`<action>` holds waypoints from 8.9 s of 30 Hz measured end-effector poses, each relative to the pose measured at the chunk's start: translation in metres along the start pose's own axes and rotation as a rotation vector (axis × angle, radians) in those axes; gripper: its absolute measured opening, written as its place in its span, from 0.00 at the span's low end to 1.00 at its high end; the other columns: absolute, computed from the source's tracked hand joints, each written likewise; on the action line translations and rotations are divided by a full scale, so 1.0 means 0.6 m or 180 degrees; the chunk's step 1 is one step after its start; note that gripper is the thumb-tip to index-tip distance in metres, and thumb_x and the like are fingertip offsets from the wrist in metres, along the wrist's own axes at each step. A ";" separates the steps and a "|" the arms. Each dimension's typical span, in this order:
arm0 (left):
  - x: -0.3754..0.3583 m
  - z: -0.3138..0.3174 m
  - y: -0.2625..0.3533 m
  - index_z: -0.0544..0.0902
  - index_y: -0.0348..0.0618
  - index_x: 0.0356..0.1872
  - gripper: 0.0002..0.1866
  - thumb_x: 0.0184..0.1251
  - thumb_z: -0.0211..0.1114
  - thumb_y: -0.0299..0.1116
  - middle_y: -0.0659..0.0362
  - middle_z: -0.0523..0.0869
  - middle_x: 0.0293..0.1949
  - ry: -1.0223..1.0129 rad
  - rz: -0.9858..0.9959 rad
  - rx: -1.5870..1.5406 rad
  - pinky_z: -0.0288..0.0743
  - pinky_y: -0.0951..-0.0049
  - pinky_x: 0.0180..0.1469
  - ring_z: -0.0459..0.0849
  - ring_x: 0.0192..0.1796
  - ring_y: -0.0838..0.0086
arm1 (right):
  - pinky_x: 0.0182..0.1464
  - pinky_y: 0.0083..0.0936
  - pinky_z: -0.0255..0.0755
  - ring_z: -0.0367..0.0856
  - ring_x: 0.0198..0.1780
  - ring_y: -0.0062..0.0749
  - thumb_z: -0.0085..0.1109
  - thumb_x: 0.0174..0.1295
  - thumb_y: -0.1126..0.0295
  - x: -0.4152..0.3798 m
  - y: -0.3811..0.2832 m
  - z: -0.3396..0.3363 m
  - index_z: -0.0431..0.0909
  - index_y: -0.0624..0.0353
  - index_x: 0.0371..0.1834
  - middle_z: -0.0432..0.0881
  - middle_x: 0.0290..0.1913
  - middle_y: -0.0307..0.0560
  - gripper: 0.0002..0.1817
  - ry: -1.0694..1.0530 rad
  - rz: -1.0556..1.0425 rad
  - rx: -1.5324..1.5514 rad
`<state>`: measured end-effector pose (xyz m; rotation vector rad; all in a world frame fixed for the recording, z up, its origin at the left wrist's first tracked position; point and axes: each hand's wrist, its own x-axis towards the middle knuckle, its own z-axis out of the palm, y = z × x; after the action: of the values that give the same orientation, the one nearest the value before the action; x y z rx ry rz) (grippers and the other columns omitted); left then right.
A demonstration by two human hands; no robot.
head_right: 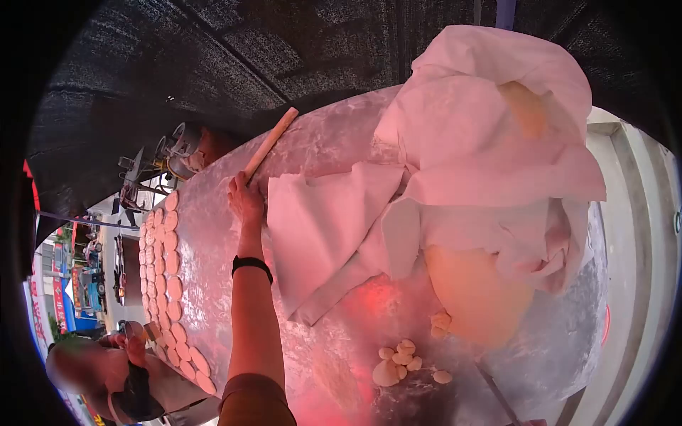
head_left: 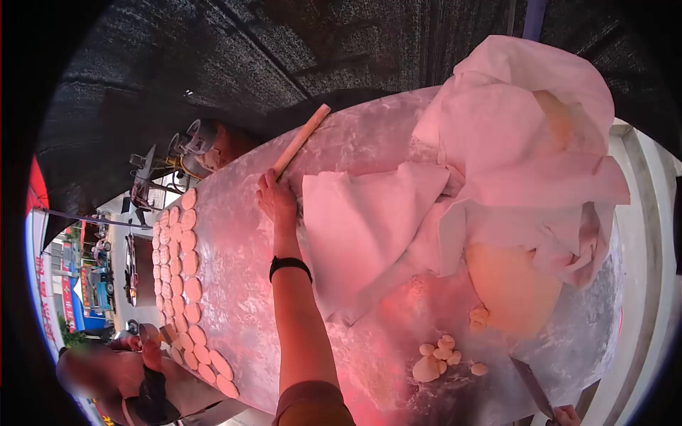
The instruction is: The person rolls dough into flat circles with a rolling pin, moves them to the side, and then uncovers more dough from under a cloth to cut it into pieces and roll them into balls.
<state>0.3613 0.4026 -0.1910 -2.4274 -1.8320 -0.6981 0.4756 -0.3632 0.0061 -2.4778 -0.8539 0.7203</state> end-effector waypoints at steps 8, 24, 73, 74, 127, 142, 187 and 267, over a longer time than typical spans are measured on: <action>-0.055 -0.032 -0.058 0.82 0.51 0.55 0.18 0.63 0.66 0.37 0.56 0.82 0.49 -0.0242 0.0449 -0.0431 0.68 0.52 0.56 0.75 0.53 0.55 | 0.32 0.35 0.78 0.84 0.37 0.46 0.63 0.61 0.72 0.080 -0.002 -0.006 0.84 0.54 0.52 0.84 0.46 0.54 0.15 -0.0281 -0.0737 -0.0369; -0.140 -0.160 0.023 0.74 0.37 0.66 0.30 0.75 0.53 0.51 0.40 0.73 0.67 -0.0672 0.0599 -0.1074 0.66 0.55 0.68 0.72 0.67 0.46 | 0.29 0.32 0.77 0.81 0.28 0.39 0.64 0.48 0.74 0.324 -0.101 -0.119 0.79 0.56 0.39 0.78 0.38 0.42 0.13 0.0389 -0.2140 -0.0827; -0.503 -0.380 0.297 0.83 0.50 0.36 0.15 0.45 0.76 0.33 0.61 0.77 0.29 -0.1950 0.3752 -0.1024 0.75 0.64 0.37 0.82 0.33 0.66 | 0.36 0.37 0.78 0.86 0.39 0.38 0.58 0.62 0.69 0.275 -0.119 -0.034 0.80 0.48 0.47 0.83 0.38 0.45 0.11 -0.0558 -0.1377 -0.1601; -0.509 -0.395 0.300 0.84 0.50 0.36 0.15 0.44 0.76 0.32 0.61 0.78 0.29 -0.2038 0.3727 -0.0774 0.75 0.64 0.39 0.82 0.36 0.67 | 0.36 0.37 0.78 0.86 0.38 0.37 0.58 0.61 0.69 0.272 -0.124 -0.053 0.80 0.48 0.46 0.83 0.37 0.43 0.10 -0.0579 -0.1419 -0.1708; -0.509 -0.476 -0.055 0.62 0.46 0.74 0.41 0.72 0.46 0.68 0.52 0.71 0.70 -0.3426 -0.3237 -0.6455 0.63 0.52 0.72 0.70 0.71 0.58 | 0.69 0.44 0.60 0.68 0.67 0.54 0.54 0.71 0.51 0.217 -0.213 0.293 0.70 0.60 0.69 0.68 0.68 0.61 0.30 0.1772 -0.0325 0.0558; -0.559 -0.368 -0.200 0.58 0.32 0.75 0.34 0.81 0.45 0.50 0.42 0.70 0.69 -0.0998 0.0511 -0.1216 0.60 0.67 0.71 0.69 0.70 0.60 | 0.45 0.40 0.76 0.82 0.46 0.50 0.63 0.62 0.68 0.190 -0.532 0.431 0.79 0.60 0.43 0.81 0.47 0.52 0.10 0.1122 -0.1323 0.1366; -0.566 -0.406 -0.297 0.83 0.47 0.49 0.16 0.74 0.50 0.42 0.60 0.83 0.47 -0.0771 0.0945 -0.0621 0.66 0.57 0.60 0.79 0.53 0.62 | 0.56 0.44 0.67 0.77 0.50 0.39 0.63 0.57 0.62 0.139 -0.579 0.639 0.81 0.54 0.40 0.81 0.49 0.38 0.11 0.0850 -0.2260 0.0123; -0.606 -0.426 -0.330 0.83 0.47 0.49 0.18 0.76 0.46 0.42 0.56 0.83 0.48 -0.0735 0.0303 -0.1167 0.65 0.58 0.60 0.78 0.53 0.59 | 0.56 0.43 0.69 0.79 0.50 0.38 0.60 0.60 0.61 0.072 -0.606 0.659 0.81 0.53 0.39 0.82 0.43 0.40 0.10 0.1023 -0.1921 -0.0029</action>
<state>0.0172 0.0624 -0.1409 -2.9170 -1.7790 -0.8435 0.1118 0.0131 -0.1217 -2.0787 -1.3705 0.1053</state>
